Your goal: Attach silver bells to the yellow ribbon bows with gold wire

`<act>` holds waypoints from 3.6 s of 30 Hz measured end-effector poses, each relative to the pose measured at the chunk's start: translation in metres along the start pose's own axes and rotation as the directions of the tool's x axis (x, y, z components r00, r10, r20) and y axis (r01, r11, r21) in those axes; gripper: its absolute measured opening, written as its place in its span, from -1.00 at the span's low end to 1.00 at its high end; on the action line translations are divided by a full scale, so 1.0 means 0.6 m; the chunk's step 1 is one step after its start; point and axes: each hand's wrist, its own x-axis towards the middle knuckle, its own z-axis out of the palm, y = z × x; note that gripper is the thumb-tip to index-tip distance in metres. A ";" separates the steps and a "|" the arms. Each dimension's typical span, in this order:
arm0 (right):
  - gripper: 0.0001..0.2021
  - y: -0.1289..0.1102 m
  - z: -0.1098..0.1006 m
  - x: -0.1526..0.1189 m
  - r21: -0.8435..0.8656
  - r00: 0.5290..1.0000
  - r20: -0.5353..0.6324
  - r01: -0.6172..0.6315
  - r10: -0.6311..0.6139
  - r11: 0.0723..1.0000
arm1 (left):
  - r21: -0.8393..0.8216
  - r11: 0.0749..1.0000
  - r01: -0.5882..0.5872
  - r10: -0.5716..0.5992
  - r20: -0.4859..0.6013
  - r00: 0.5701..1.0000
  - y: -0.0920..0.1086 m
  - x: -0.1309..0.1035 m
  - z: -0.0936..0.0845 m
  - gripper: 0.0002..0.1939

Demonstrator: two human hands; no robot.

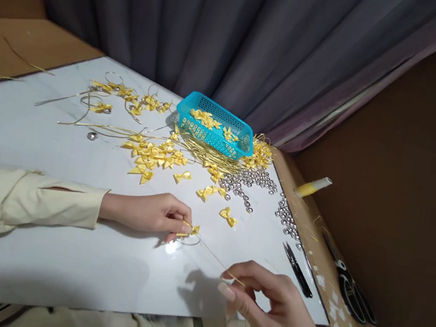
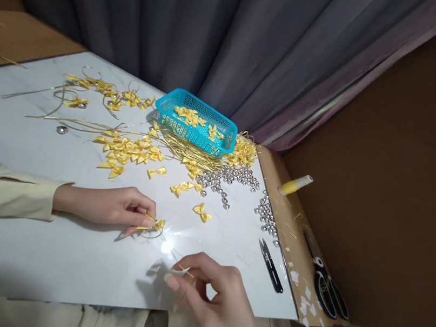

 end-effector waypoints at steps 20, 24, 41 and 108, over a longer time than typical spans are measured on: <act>-0.73 0.027 0.097 0.081 -0.298 0.880 -0.381 0.173 -0.283 0.939 | 0.003 1.000 -0.022 0.022 -0.006 1.000 0.002 0.000 -0.001 -0.76; -0.79 0.034 0.122 0.092 -0.114 0.888 -0.392 0.212 -0.240 0.971 | -0.006 1.000 -0.031 0.031 -0.008 0.999 0.001 -0.002 0.001 -0.75; -0.78 0.026 0.104 0.092 -0.216 0.747 -0.427 0.463 -0.510 0.859 | -0.001 0.998 -0.055 0.055 0.001 0.998 0.000 0.001 0.000 -0.76; -0.79 0.011 0.120 0.096 0.700 0.986 -0.165 0.125 -0.011 0.703 | 0.288 0.936 -0.202 0.289 -0.301 0.909 -0.012 -0.009 0.017 -0.75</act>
